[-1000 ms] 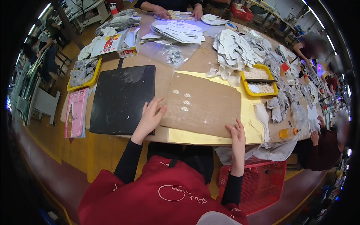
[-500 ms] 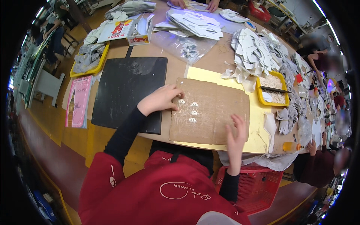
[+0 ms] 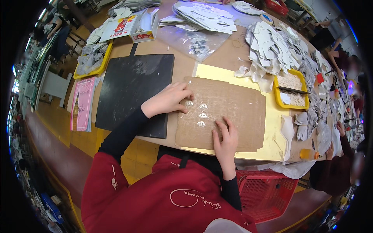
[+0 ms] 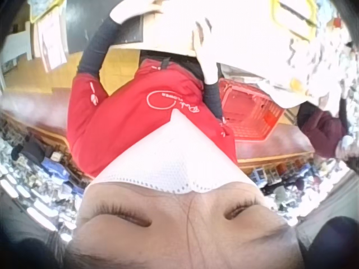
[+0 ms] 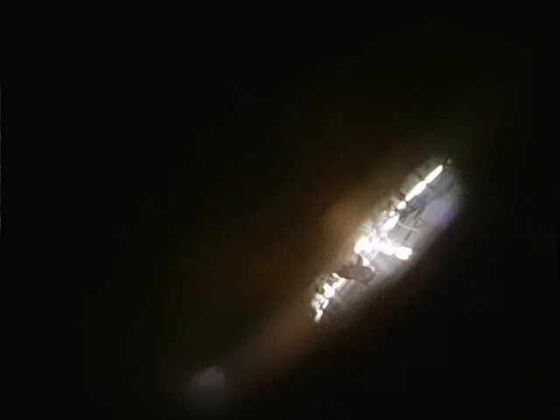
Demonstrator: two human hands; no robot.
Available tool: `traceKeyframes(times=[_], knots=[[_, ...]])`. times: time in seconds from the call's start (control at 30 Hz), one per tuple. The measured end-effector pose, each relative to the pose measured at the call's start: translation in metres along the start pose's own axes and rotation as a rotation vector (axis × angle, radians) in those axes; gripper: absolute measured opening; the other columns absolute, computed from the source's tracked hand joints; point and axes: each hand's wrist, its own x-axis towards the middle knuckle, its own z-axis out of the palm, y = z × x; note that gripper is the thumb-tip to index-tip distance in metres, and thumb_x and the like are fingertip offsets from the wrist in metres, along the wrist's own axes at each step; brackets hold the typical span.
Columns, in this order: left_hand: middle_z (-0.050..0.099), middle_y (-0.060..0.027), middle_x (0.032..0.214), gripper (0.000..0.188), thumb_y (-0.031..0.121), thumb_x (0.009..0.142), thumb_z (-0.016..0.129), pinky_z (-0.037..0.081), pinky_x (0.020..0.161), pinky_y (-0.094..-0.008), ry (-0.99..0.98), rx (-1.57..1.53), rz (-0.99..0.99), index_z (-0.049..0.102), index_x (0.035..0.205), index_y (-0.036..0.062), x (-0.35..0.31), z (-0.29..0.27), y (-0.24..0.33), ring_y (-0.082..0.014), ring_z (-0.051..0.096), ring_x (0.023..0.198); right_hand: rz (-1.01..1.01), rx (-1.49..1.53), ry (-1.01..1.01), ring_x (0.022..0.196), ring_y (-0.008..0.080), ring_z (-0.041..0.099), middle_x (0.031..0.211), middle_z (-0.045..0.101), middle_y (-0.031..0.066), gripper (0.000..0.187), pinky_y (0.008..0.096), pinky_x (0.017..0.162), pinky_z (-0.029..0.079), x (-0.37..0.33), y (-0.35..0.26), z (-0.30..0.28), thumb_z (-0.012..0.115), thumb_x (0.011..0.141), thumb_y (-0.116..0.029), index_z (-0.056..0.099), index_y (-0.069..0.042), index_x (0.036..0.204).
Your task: The person picks small white buttons from a yellow tray and places them in neat rows on a brown cardboard sheet. They occasionally shift the cardboard and continue arranging the buttons one by one.
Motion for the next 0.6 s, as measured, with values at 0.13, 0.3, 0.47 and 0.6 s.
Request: traceKeyframes(times=[0.13,0.3,0.47,0.6], knots=[[0.054,-0.0086,0.108,0.039,0.019,0.076,0.081,0.040,0.097,-0.0387,0.001,0.075,-0.006,0.064,0.110,0.0083,-0.001,0.004,0.002,-0.0287,0.051,0.112,-0.008,-0.007,-0.018,0.124,0.0360,0.052,0.137,0.055,0.0145,0.032,0.0457,0.103,0.041,-0.001,0.001,0.000,0.069,0.088,-0.012,0.065,-0.008,0.120],[0.054,-0.0083,0.109,0.041,0.016,0.073,0.082,0.040,0.097,-0.0381,0.038,0.120,-0.012,0.064,0.109,0.0079,-0.001,0.009,0.007,-0.0289,0.051,0.111,-0.070,-0.028,-0.015,0.124,0.0362,0.052,0.136,0.056,0.0140,0.030,0.0462,0.103,0.042,-0.002,-0.002,-0.003,0.070,0.087,-0.011,0.067,-0.008,0.117],[0.054,-0.0077,0.110,0.041,0.014,0.072,0.083,0.041,0.096,-0.0378,0.024,0.136,-0.035,0.064,0.108,0.0080,0.003,0.007,0.011,-0.0286,0.050,0.111,-0.170,0.130,0.213,0.119,0.0360,0.057,0.129,0.061,0.0149,0.031,0.0460,0.099,0.047,-0.014,0.009,-0.001,0.072,0.082,-0.004,0.068,-0.005,0.112],[0.054,-0.0075,0.109,0.041,0.013,0.072,0.083,0.041,0.096,-0.0377,-0.002,0.132,-0.048,0.064,0.107,0.0078,0.005,0.005,0.011,-0.0285,0.050,0.110,-0.261,0.144,0.228,0.118,0.0353,0.059,0.123,0.064,0.0141,0.032,0.0466,0.100,0.047,-0.023,0.014,-0.002,0.073,0.078,-0.002,0.069,-0.006,0.110]])
